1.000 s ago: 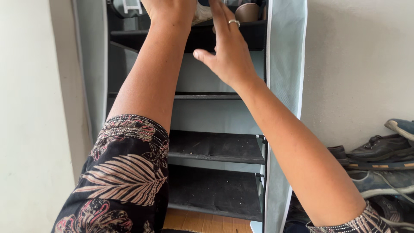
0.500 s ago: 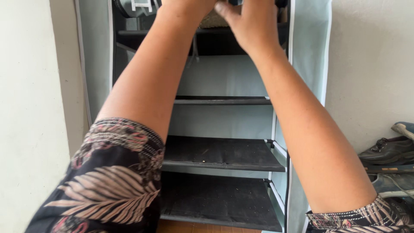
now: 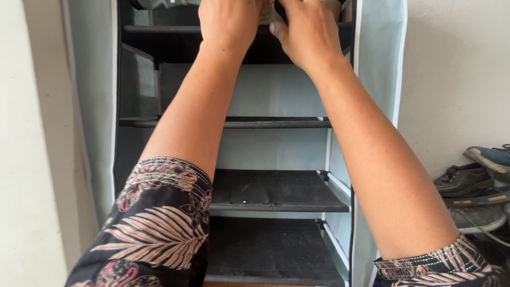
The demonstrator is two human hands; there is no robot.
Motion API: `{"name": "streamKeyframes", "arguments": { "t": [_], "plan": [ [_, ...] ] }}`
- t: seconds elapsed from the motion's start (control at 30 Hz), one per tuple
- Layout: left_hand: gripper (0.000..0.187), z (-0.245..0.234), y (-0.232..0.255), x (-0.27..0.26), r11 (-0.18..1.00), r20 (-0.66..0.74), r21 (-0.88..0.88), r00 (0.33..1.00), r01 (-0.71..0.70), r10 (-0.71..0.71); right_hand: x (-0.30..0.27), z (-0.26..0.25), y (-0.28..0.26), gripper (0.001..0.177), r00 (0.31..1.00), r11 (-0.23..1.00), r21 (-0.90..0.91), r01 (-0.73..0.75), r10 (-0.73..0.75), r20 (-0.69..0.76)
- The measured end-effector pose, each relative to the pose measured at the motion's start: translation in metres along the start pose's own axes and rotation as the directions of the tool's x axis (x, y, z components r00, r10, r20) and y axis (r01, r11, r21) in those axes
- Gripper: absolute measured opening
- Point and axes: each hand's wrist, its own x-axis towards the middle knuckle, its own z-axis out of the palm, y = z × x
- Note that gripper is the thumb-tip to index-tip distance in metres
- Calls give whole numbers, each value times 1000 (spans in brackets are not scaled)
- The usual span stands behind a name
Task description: The person picks up various shoes and sandals from a pile on the floor and places them one by one onto the shelves of a fabric shoe rack. The person handles sneakers, sandals, and flip-flops, arranging them on the upper shelves.
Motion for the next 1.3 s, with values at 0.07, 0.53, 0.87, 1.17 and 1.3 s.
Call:
{"name": "streamKeyframes", "arguments": {
  "t": [0.07,0.53,0.87,1.17,1.3],
  "plan": [
    [23,8,5,-8,1000,-33,1,999,1,-1,-7,3,3,58,991,997,8,-71,69,116],
    [39,43,1,-23,992,-37,-1,992,124,-124,-40,35,37,72,992,990,-136,25,-8,123],
    [37,47,8,-25,963,55,151,971,222,-233,-30,25,34,67,978,994,-81,-75,89,187],
    [49,65,-7,-43,949,15,281,988,143,-153,-30,33,46,57,988,997,-57,-50,58,145],
    [42,64,-19,-47,955,57,294,997,38,-57,-31,39,47,54,991,997,-33,-65,68,112]
  ]
}}
